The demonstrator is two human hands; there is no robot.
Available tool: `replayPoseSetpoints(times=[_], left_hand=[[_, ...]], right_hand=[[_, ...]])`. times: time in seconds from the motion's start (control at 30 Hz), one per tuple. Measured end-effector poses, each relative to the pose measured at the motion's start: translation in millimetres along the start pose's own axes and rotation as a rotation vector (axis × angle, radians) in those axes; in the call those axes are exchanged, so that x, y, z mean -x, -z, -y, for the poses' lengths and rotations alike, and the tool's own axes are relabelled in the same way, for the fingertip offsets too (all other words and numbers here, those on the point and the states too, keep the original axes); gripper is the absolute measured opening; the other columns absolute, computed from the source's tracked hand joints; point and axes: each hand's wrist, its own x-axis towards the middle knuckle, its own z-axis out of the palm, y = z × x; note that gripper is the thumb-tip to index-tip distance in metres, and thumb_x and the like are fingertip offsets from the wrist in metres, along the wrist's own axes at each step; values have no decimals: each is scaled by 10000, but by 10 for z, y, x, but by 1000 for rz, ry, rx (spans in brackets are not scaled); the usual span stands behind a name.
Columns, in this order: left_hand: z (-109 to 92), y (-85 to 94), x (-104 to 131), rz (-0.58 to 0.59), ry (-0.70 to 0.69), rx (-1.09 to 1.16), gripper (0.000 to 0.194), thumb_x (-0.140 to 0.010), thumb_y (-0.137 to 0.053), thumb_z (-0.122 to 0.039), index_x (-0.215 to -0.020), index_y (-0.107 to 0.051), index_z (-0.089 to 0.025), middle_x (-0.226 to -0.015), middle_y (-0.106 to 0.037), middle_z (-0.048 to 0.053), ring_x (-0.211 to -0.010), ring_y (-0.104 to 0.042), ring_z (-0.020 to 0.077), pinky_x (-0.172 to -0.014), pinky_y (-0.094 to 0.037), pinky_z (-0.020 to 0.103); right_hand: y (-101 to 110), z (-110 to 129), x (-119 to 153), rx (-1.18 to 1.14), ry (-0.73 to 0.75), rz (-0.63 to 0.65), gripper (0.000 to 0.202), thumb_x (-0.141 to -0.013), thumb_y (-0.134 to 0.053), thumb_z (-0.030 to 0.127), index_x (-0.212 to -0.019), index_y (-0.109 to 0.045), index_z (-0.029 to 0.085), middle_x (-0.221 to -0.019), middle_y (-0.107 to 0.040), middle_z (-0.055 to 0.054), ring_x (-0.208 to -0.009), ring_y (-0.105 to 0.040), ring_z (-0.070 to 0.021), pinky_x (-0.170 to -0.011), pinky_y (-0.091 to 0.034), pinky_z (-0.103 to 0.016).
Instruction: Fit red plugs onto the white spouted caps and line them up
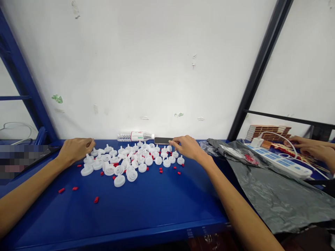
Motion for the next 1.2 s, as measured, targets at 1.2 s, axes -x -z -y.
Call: replayPoseSetpoints(times=[1.2], left_hand=[[-224,340,157,-459,67,139,352,-987,-398,-312,-1148,-665,-148,-1334,-494,203,-1119,-549,300,-576,-401,303]], right_hand=[[119,-157,44,124,-133,157,492,-903,-587,636,-675,-721,221,-628,-714,-58,-605,-644,-219,-578,-417,-320]])
